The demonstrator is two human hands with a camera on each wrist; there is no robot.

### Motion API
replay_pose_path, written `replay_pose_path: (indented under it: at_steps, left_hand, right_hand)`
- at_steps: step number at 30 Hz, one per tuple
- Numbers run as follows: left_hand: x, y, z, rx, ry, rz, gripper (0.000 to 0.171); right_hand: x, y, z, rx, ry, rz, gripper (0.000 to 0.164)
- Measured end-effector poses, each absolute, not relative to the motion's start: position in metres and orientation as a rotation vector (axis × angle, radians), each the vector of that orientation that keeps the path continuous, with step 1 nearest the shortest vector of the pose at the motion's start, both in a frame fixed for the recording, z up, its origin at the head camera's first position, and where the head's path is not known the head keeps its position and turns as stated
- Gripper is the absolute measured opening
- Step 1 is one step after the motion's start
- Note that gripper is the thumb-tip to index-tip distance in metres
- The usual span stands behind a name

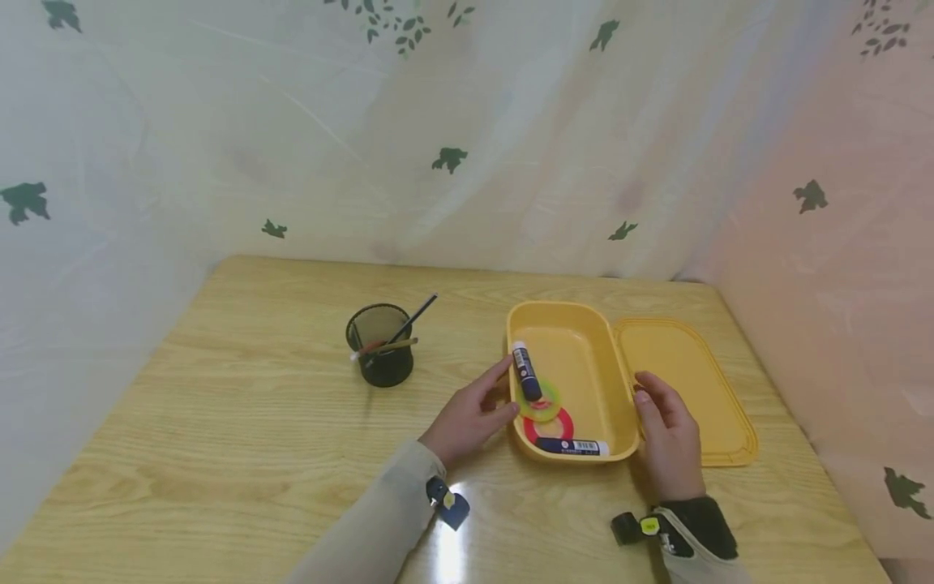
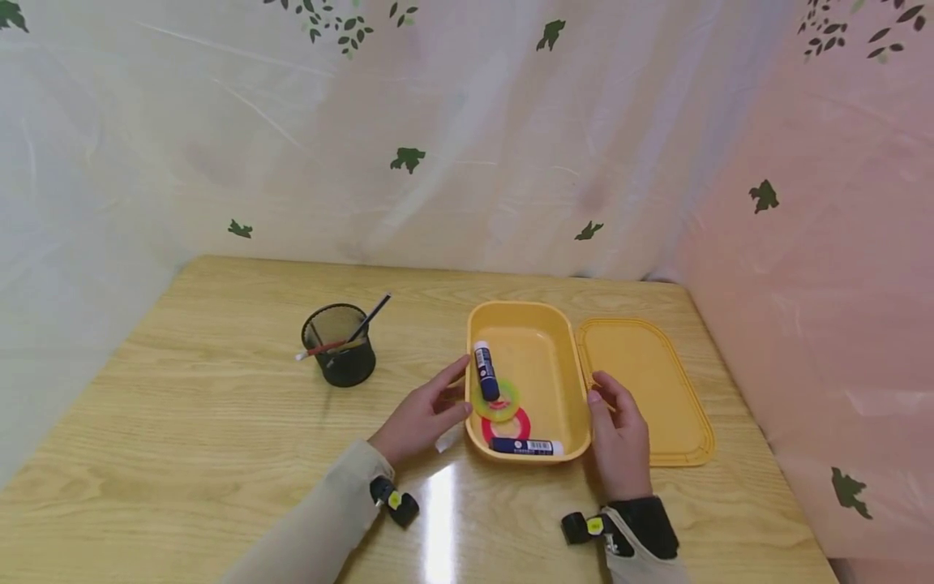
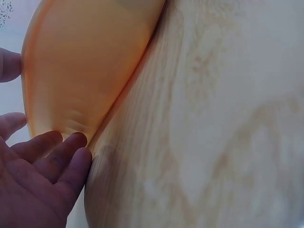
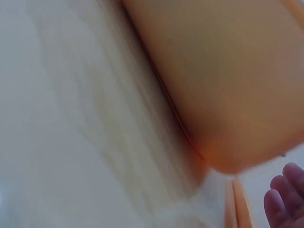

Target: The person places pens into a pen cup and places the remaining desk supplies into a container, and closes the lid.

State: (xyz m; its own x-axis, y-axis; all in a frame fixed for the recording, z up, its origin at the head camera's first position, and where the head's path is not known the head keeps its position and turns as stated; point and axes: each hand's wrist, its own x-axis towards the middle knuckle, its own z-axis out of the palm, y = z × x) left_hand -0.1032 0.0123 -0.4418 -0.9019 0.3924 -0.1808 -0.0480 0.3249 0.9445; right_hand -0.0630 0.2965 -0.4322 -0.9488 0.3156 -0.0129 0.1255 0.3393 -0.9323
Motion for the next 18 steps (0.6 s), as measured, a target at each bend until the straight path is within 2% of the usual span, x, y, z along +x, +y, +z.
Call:
replay_pose_path:
  at_steps: [4,18]
  left_hand:
    - [-0.103,0.012,-0.442,0.317,2.219,1.608,0.068]
    - [-0.102,0.011,-0.439,0.336,2.244,1.601,0.069]
  right_hand:
    - [-0.065,0.307,-0.433,-0.443,-2.379,1.574,0.043]
    - [-0.068,0.341,-0.434,-0.61,-2.373,1.401,0.046]
